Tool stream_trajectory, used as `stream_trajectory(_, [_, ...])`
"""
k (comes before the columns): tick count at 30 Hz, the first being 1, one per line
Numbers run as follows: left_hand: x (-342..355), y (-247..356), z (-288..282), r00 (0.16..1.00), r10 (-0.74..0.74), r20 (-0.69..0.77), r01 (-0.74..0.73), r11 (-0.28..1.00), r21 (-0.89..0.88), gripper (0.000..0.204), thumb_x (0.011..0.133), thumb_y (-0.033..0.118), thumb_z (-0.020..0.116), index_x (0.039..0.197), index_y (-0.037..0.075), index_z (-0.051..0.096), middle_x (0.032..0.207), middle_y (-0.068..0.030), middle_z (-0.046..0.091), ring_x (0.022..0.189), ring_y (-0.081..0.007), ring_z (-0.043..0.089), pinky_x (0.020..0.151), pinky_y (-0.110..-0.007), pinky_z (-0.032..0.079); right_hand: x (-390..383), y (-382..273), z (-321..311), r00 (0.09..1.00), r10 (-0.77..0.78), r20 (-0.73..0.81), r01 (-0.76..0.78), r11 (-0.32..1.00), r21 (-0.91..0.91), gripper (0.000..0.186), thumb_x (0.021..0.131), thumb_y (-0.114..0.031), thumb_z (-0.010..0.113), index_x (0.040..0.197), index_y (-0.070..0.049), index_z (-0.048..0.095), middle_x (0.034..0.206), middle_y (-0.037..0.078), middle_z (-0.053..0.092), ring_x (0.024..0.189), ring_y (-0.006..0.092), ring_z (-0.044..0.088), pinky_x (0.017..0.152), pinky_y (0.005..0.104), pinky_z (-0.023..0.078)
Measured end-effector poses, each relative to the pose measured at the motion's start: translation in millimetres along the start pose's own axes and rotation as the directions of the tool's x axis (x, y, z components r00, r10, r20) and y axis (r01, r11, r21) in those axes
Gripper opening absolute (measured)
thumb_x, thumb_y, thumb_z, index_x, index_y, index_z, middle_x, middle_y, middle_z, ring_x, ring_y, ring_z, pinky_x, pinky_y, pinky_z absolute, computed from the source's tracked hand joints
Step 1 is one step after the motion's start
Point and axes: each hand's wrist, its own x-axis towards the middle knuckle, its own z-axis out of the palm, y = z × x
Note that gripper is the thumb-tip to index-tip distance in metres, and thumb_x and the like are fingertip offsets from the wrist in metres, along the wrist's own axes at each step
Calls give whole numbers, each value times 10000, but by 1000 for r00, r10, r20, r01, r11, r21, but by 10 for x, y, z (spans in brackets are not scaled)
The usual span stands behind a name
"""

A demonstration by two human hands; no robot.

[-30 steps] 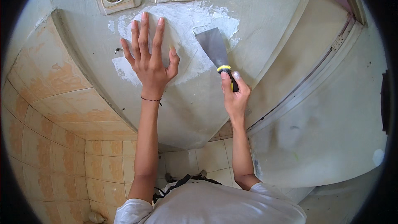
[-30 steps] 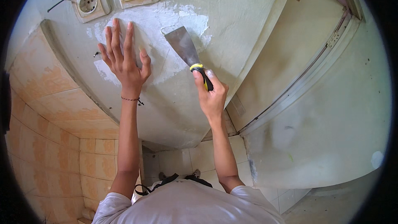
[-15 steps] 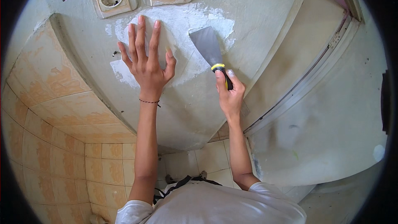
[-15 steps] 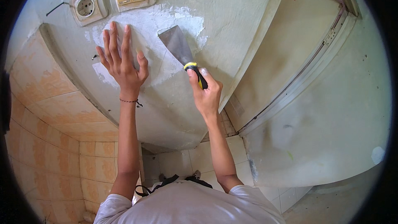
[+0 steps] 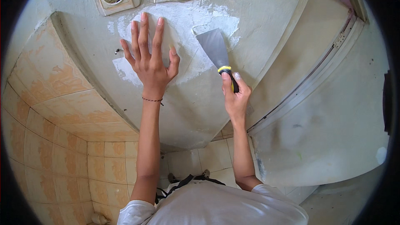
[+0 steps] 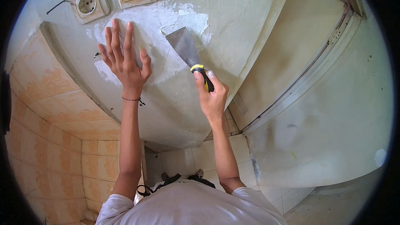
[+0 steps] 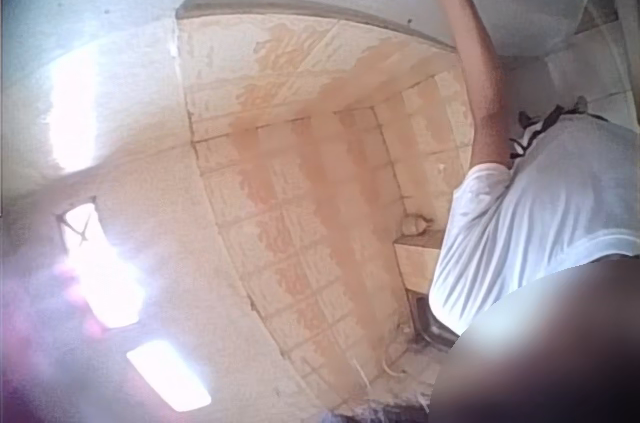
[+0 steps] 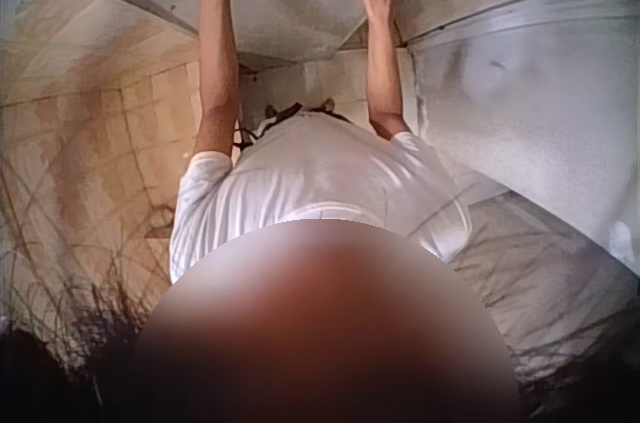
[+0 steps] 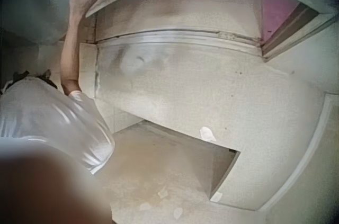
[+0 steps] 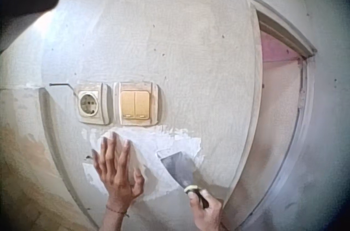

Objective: The person patches a hole in a wall with wall filler using a putty knife.

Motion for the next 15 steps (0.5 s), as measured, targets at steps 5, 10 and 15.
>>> stream_trajectory(5, [3,-13,-5,1000,4,0,-4,1000,1,620,894,330,542,1502,213,586,1610,-92,485,1535,-282,367,1299,-489,54,49,-87,106,1000,17,-6,-17,999,51,245,1012,-191,717,957,48,708,664,-1,564,622,46,448,529,252,357])
stream_trajectory(10, [6,-23,-8,1000,6,-7,-6,1000,-11,623,894,327,527,1504,212,584,1611,-99,483,1540,-286,359,1300,-488,41,-20,-66,77,993,117,28,-119,989,88,254,1017,-187,707,916,46,684,645,-21,518,613,42,425,518,262,336])
stream_trajectory(15, [5,-6,12,1000,8,-7,-8,1000,-16,621,899,331,523,1506,209,581,1618,-101,474,1542,-287,357,1299,-489,39,15,-121,134,998,69,12,-70,993,98,254,1019,-187,705,912,42,684,640,-31,509,606,38,416,515,263,329])
